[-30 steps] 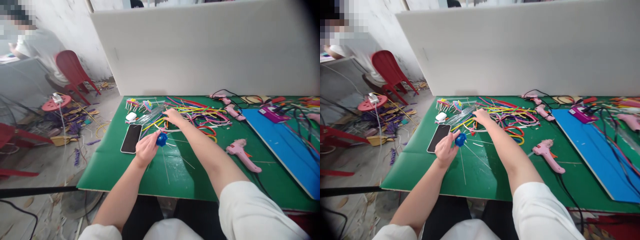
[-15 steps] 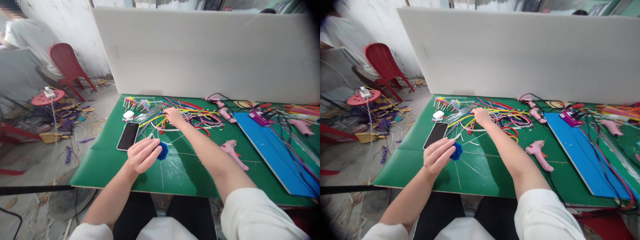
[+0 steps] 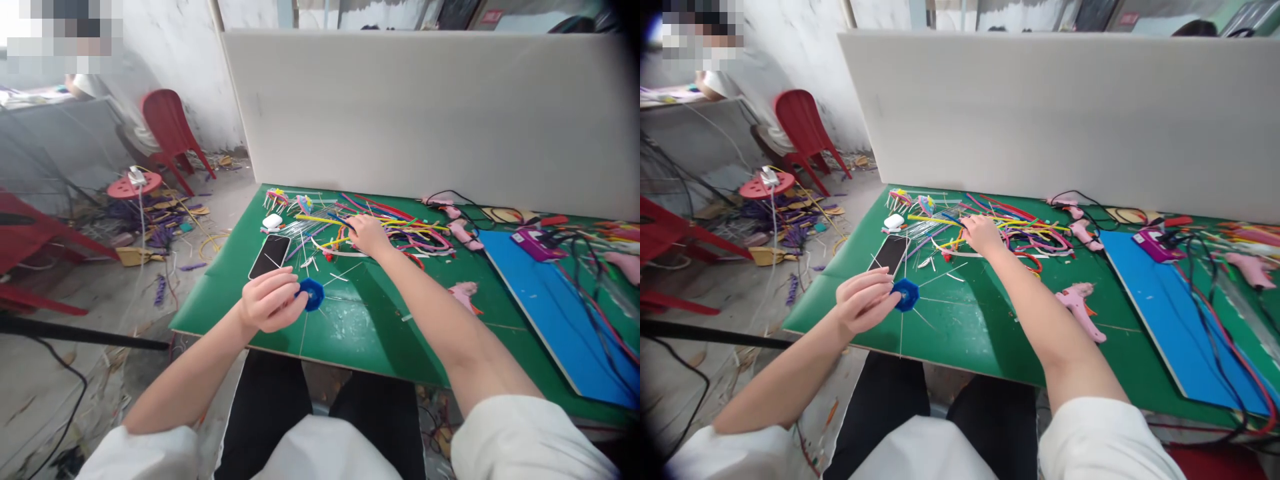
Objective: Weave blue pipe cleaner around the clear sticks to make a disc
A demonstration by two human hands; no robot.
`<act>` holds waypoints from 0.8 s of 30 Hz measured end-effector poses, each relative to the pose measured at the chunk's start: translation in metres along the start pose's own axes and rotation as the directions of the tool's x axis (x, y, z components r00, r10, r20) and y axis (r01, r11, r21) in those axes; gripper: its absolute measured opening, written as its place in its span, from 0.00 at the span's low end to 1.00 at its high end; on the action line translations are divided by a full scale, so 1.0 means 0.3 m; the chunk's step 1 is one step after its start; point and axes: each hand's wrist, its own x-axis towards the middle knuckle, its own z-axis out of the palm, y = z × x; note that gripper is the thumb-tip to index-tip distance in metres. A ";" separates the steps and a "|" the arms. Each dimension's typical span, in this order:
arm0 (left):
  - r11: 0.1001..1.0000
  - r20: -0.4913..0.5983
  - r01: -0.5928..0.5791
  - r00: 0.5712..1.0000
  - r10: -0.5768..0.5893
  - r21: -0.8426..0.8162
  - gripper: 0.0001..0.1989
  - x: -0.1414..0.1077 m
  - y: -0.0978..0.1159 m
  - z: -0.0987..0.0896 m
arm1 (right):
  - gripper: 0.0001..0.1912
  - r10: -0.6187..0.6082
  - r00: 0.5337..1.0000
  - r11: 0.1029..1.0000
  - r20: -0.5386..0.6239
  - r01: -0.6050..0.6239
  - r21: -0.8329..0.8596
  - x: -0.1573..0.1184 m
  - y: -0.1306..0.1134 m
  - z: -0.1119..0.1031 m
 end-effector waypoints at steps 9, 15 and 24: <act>0.994 0.026 0.092 0.996 -0.091 -0.051 0.07 -0.053 0.007 0.015 | 0.25 0.095 0.980 0.994 -0.174 -0.101 -0.028 0.028 -0.035 -0.164; 0.967 -0.098 0.255 0.962 -0.253 0.004 0.10 -0.025 0.011 0.061 | 0.24 0.152 0.929 0.985 -0.338 -0.115 0.127 0.060 -0.050 -0.291; 0.977 -0.088 0.188 0.980 -0.180 0.099 0.10 0.010 0.002 0.057 | 0.22 -0.059 0.899 0.958 -0.433 0.174 0.229 0.004 -0.153 -0.492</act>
